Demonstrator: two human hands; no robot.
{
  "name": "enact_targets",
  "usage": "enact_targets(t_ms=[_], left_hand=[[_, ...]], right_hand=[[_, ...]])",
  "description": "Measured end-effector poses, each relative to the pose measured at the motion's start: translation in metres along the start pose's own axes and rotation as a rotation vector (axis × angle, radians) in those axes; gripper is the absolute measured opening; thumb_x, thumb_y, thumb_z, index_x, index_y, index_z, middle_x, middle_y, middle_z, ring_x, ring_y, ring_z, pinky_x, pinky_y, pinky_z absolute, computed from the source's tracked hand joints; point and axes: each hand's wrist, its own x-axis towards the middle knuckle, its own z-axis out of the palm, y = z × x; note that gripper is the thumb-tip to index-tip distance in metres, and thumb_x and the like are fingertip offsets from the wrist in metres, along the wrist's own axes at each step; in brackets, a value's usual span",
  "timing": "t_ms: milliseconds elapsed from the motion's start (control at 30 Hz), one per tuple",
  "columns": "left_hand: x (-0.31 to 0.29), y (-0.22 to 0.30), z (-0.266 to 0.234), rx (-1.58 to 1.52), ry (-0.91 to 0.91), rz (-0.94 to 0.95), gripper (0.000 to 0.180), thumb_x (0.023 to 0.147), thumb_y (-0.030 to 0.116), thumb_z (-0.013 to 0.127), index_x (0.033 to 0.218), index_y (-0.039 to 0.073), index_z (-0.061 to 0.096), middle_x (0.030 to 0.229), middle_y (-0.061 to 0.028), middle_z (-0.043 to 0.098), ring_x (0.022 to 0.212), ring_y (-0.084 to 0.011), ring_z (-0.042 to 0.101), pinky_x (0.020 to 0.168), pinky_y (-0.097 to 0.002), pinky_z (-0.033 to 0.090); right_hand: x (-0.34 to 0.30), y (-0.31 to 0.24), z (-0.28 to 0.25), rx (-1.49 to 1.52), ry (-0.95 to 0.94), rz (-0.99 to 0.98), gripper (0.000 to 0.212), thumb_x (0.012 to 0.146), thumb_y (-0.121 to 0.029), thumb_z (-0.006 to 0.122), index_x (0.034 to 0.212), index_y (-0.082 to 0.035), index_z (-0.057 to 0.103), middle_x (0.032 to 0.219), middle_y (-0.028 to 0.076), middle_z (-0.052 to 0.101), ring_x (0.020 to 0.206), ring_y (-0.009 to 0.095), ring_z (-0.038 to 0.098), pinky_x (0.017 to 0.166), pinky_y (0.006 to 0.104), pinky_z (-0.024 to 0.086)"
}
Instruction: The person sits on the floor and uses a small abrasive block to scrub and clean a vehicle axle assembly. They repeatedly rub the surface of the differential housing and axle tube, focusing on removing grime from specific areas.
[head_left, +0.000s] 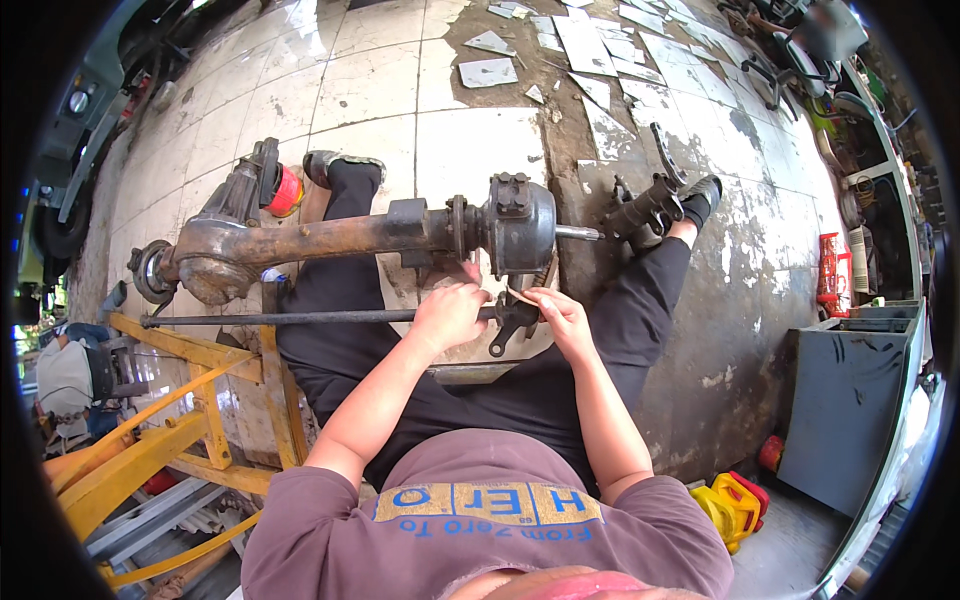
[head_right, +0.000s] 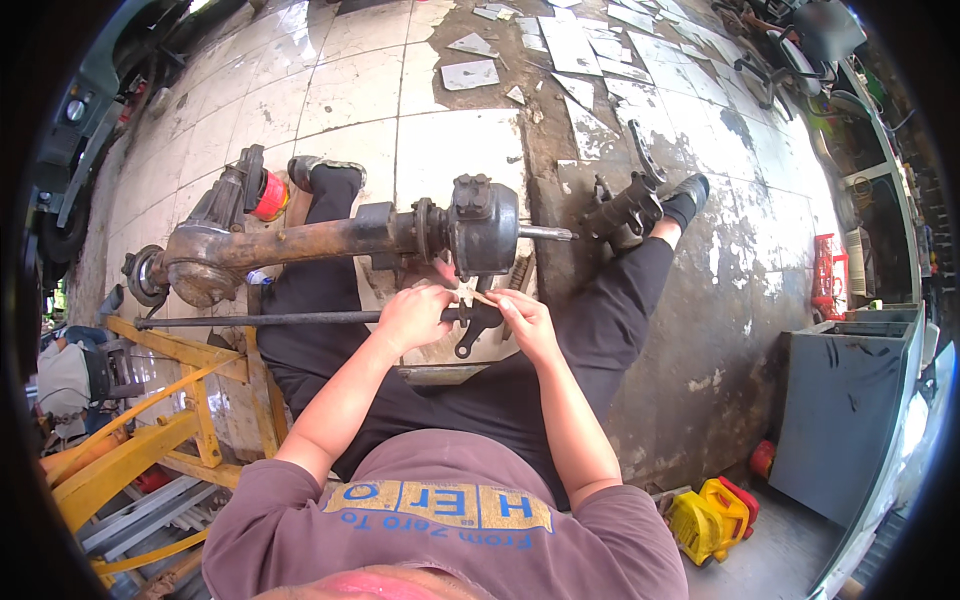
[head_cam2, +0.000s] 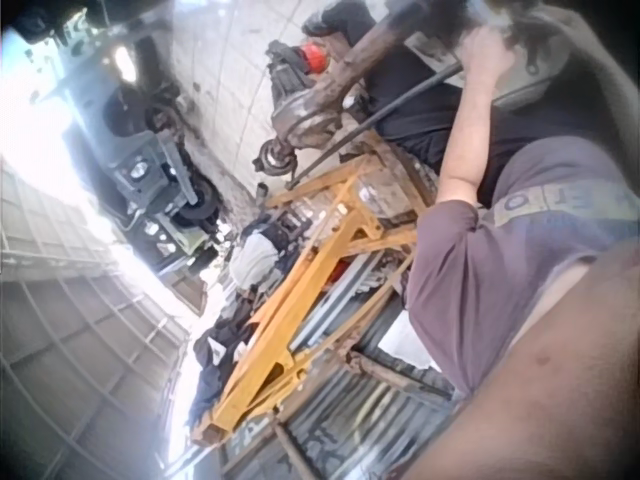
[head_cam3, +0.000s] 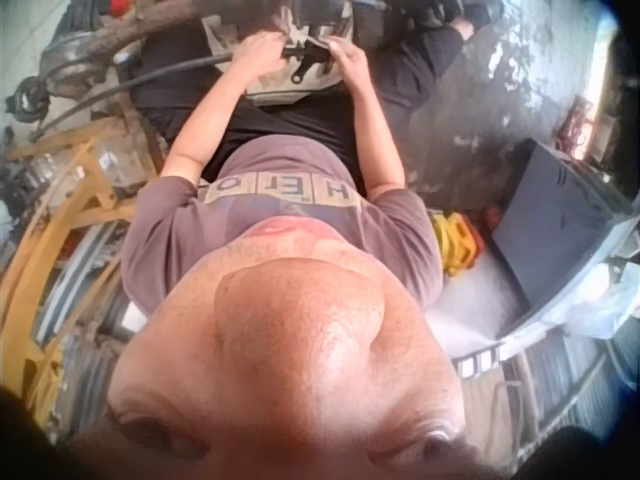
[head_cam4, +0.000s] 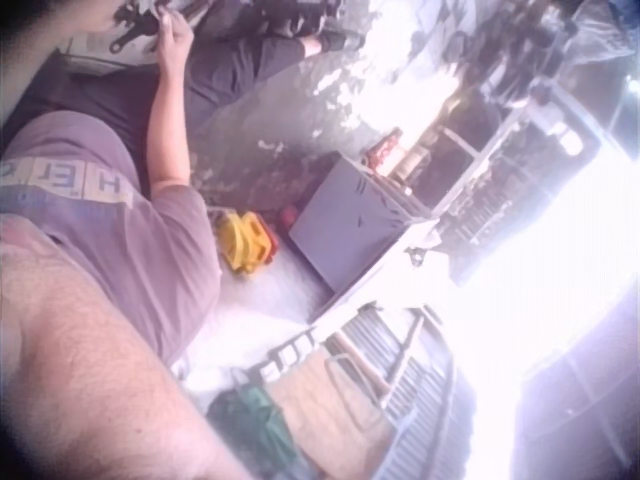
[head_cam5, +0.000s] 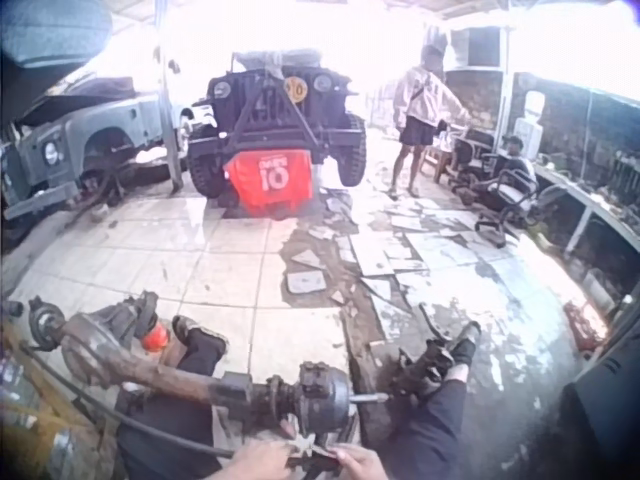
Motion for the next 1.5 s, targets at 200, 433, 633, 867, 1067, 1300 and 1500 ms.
enact_targets(t_ms=[200,433,633,867,1067,1300,1500], left_hand=[[0.001,0.005,-0.009,0.004,-0.059,-0.019,0.041,0.090,0.026,0.079,0.129,0.014,0.080,0.121,-0.0080,0.080,0.123,-0.0305,0.075,0.106,-0.0480,0.062],[0.001,0.000,-0.002,0.013,-0.039,-0.009,0.042,0.090,0.028,0.079,0.130,0.014,0.080,0.124,-0.0086,0.080,0.123,-0.0300,0.075,0.106,-0.0474,0.062],[0.001,0.001,-0.002,0.008,-0.002,0.010,0.044,0.088,0.024,0.078,0.130,0.014,0.079,0.121,-0.0125,0.080,0.117,-0.0320,0.078,0.104,-0.0479,0.063],[0.001,0.001,-0.002,0.008,-0.010,-0.005,0.040,0.090,0.027,0.079,0.127,0.013,0.081,0.121,-0.0123,0.080,0.121,-0.0312,0.075,0.106,-0.0476,0.062],[0.001,0.004,-0.008,0.017,-0.028,-0.009,0.040,0.089,0.025,0.079,0.127,0.012,0.081,0.120,-0.0123,0.080,0.121,-0.0312,0.075,0.106,-0.0477,0.062],[0.000,-0.003,0.002,0.000,0.058,0.053,0.042,0.086,0.024,0.080,0.126,0.012,0.081,0.118,-0.0136,0.081,0.112,-0.0335,0.079,0.101,-0.0484,0.064],[0.001,-0.002,0.001,-0.005,0.051,0.042,0.037,0.085,0.023,0.080,0.121,0.012,0.082,0.116,-0.0134,0.081,0.111,-0.0339,0.080,0.100,-0.0484,0.064]], right_hand=[[0.007,-0.002,0.001,-0.173,0.020,0.021,0.037,0.115,-0.029,0.071,0.128,0.003,0.083,0.126,0.016,0.083,0.116,0.024,0.077,0.104,0.0359,0.057],[0.004,0.001,0.005,-0.063,-0.018,-0.068,0.040,0.118,-0.033,0.068,0.138,-0.002,0.082,0.128,0.006,0.080,0.096,0.010,0.065,0.084,0.0276,0.053],[0.005,0.000,-0.002,-0.074,-0.037,0.039,0.038,0.116,-0.032,0.069,0.136,-0.003,0.082,0.131,0.011,0.082,0.110,0.018,0.072,0.099,0.0327,0.055],[0.004,-0.009,-0.002,-0.041,-0.042,0.119,0.036,0.116,-0.029,0.069,0.133,-0.001,0.083,0.131,0.012,0.083,0.110,0.014,0.074,0.098,0.0334,0.058],[0.003,-0.009,-0.003,0.013,-0.012,0.162,0.035,0.115,-0.028,0.071,0.133,0.000,0.084,0.126,0.005,0.082,0.079,0.006,0.059,0.073,0.0252,0.050],[0.004,-0.010,-0.003,0.070,0.022,0.194,0.032,0.115,-0.024,0.069,0.130,0.000,0.085,0.104,0.003,0.078,0.078,0.007,0.062,0.070,0.0274,0.048],[0.005,-0.003,-0.006,-0.037,0.020,0.217,0.031,0.112,-0.026,0.074,0.123,0.001,0.087,0.121,0.004,0.081,0.079,0.008,0.061,0.072,0.0275,0.049]])
